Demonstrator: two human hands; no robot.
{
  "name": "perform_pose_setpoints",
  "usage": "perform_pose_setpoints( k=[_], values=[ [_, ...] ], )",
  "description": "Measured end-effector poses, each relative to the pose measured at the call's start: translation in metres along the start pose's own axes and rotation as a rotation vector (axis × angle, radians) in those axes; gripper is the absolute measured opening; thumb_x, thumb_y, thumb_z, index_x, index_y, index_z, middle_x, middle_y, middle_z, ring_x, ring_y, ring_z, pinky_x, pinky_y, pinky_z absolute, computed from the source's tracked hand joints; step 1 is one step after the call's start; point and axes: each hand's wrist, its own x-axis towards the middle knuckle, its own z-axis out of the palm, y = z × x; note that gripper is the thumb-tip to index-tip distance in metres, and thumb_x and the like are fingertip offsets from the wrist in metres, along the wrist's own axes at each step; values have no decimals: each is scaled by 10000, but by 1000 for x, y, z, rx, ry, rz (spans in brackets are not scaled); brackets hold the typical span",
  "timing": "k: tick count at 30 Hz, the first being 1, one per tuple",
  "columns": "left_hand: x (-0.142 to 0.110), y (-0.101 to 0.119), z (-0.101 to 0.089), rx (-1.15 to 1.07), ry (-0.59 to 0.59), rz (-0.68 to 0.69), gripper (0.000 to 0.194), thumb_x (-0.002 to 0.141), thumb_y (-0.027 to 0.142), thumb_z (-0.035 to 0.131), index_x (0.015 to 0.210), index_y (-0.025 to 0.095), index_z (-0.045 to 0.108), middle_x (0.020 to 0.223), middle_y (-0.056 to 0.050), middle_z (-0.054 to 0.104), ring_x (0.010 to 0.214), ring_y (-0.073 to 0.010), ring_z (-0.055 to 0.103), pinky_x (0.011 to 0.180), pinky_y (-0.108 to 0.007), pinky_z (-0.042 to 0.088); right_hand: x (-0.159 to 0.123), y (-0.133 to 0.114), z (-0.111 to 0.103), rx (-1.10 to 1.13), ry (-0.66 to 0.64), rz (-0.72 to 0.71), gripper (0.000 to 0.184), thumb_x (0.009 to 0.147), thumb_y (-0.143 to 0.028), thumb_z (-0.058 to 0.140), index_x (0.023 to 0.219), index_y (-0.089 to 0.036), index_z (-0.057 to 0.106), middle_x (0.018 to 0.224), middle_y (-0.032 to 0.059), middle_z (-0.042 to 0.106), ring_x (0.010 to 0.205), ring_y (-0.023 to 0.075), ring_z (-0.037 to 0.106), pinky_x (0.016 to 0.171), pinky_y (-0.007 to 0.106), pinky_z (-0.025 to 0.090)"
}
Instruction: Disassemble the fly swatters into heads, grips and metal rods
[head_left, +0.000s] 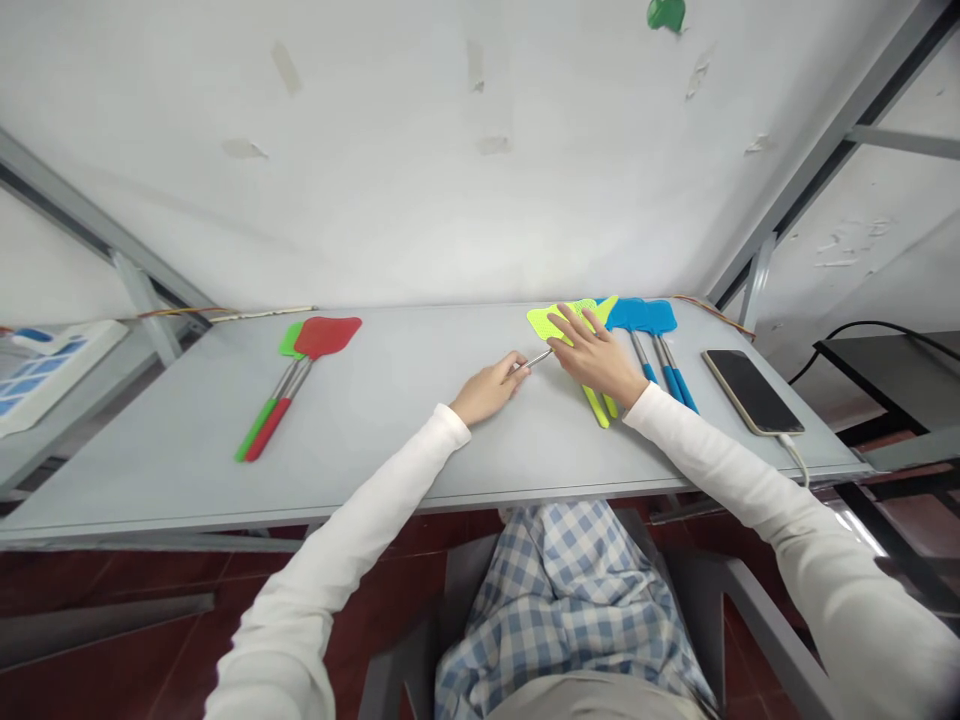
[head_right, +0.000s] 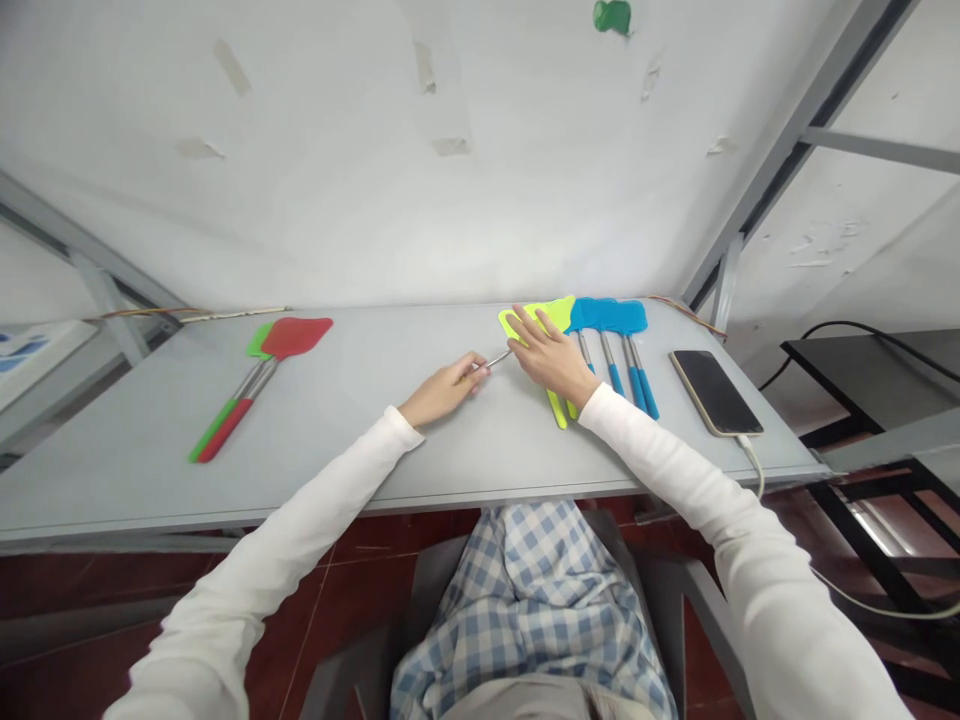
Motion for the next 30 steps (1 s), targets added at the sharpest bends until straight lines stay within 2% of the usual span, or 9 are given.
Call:
perform_pose_setpoints(
  k=[2, 4, 8, 12, 16, 22, 28, 30],
  values=[
    [1, 2, -4, 260, 102, 26, 232, 964, 368, 359, 1035, 231, 532, 955, -41, 648, 897, -185, 600, 759, -304, 435, 4, -2, -1, -54, -29, -40, 288, 910, -109, 371, 997, -165, 640, 1198, 134, 628, 1304, 251, 444, 1098, 475, 283],
    [2, 5, -6, 419, 158, 55, 251, 971, 298, 331, 1073, 204, 540, 1091, -85, 638, 1010, -217, 594, 821, -330, 434, 11, -4, -4, -86, -61, -65, 279, 914, -100, 381, 954, -157, 651, 1026, 126, 673, 1196, 258, 515, 1068, 478, 301],
    [7, 14, 3, 571, 181, 116, 306, 977, 241, 285, 1172, 176, 510, 1114, -112, 623, 1012, -223, 603, 833, -338, 448, 24, -10, -12, -109, -109, -111, 272, 921, -93, 402, 917, -141, 670, 854, 97, 681, 988, 244, 567, 982, 430, 350],
    [15, 18, 12, 728, 201, 149, 319, 992, 279, 258, 1107, 134, 519, 1056, -145, 621, 995, -247, 603, 832, -349, 451, 29, -11, -11, -89, -102, -136, 299, 901, -31, 396, 889, -123, 681, 803, 88, 667, 876, 215, 554, 910, 377, 355],
    [19, 15, 13, 791, 97, 151, 403, 1010, 334, 161, 1151, 145, 487, 1007, -133, 642, 897, -234, 647, 721, -321, 459, 23, -5, -3, -61, -53, -117, 278, 930, -88, 408, 878, -133, 677, 806, 81, 662, 921, 222, 551, 930, 386, 332],
    [19, 14, 9, 832, 11, 141, 348, 1008, 288, 202, 1192, 151, 465, 1004, -128, 667, 860, -226, 676, 689, -303, 454, 14, 5, 7, 11, -4, -101, 236, 956, -199, 447, 897, -177, 675, 844, 62, 679, 1096, 244, 526, 1014, 429, 283],
    [-6, -24, -23, 834, 11, 96, 361, 1010, 320, 188, 1146, 175, 489, 1003, -114, 686, 828, -213, 675, 668, -293, 446, -11, 60, 7, -16, -103, 53, 232, 955, -264, 473, 876, -199, 681, 900, 59, 698, 1164, 242, 502, 1067, 458, 254],
    [-12, -34, -30, 838, 27, 84, 372, 1008, 332, 188, 1143, 176, 498, 995, -112, 689, 818, -215, 673, 663, -295, 444, -15, 68, 5, -19, -123, 65, 221, 949, -247, 471, 895, -186, 677, 937, 77, 697, 1190, 244, 492, 1071, 452, 253]
  ],
)
